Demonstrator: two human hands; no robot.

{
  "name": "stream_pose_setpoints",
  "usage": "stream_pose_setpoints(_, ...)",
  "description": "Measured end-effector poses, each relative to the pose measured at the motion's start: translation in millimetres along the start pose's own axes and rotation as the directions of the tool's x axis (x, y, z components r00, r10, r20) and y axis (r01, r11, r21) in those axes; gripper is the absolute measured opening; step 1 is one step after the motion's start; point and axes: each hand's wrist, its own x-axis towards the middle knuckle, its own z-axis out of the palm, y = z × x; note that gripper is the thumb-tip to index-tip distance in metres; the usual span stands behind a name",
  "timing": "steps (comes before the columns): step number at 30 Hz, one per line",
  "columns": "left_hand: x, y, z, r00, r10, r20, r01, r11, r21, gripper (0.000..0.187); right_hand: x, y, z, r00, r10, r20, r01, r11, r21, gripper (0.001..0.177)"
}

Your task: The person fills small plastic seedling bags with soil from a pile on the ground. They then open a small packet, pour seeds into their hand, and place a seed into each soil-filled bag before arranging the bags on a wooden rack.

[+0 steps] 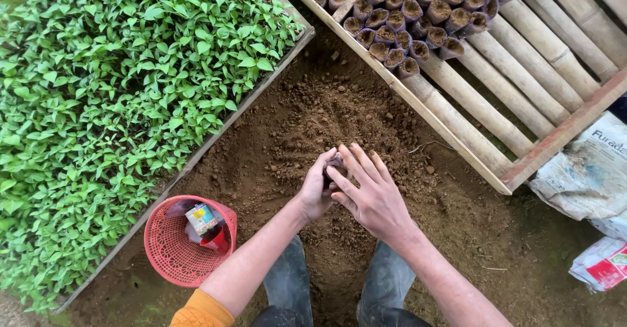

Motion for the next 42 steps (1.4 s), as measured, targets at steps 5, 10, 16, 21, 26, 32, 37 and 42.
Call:
stream_pose_setpoints(5, -0.1, -0.8, -3.1, 1.000, -0.011, 0.006, 0.011, 0.999, -0.049, 0.037, -4.2, -1.3, 2.5, 0.999, 0.045, 0.028, -0.046, 0.998, 0.034, 0.048)
stream_pose_setpoints(10, 5.0, 10.1, -16.9, 0.994, -0.003, 0.107, 0.012, 0.996, -0.084, 0.041, -14.8, 20.7, 24.6, 0.959, 0.283, 0.012, -0.264, 0.878, 0.399, 0.041)
stream_pose_setpoints(16, -0.6, 26.3, -22.5, 0.986, 0.068, 0.150, -0.046, 0.988, -0.144, 0.038, -39.0, 68.6, 78.9, 0.953, 0.097, 0.287, -0.085, 0.995, -0.055, 0.049)
stream_pose_setpoints(21, -0.4, 25.8, -33.4, 0.973, 0.043, 0.225, -0.003, 0.984, -0.175, 0.039, -64.2, 100.8, 118.7, 0.984, 0.171, 0.053, -0.178, 0.966, 0.186, 0.017)
stream_pose_setpoints(26, 2.8, 19.3, -40.0, 0.973, 0.043, 0.226, -0.005, 0.986, -0.168, 0.039, -10.8, 50.5, 41.4, 0.870, 0.493, 0.025, -0.431, 0.733, 0.525, 0.011)
stream_pose_setpoints(32, 12.7, 5.5, -42.9, 0.974, 0.014, 0.227, 0.003, 0.997, -0.074, 0.049, 25.4, -17.3, -14.6, 0.858, 0.511, -0.037, -0.369, 0.666, 0.648, 0.014)
stream_pose_setpoints(37, 5.0, 8.9, -24.3, 0.971, 0.012, 0.240, -0.002, 0.999, -0.041, 0.058, 42.5, -34.6, -27.6, 0.897, 0.425, -0.123, -0.280, 0.760, 0.586, 0.016)
stream_pose_setpoints(42, 1.3, 13.7, -17.1, 0.967, 0.034, 0.252, -0.026, 0.999, -0.033, 0.058, 30.4, -24.5, -22.1, 0.903, 0.353, -0.246, -0.203, 0.854, 0.478, 0.012)
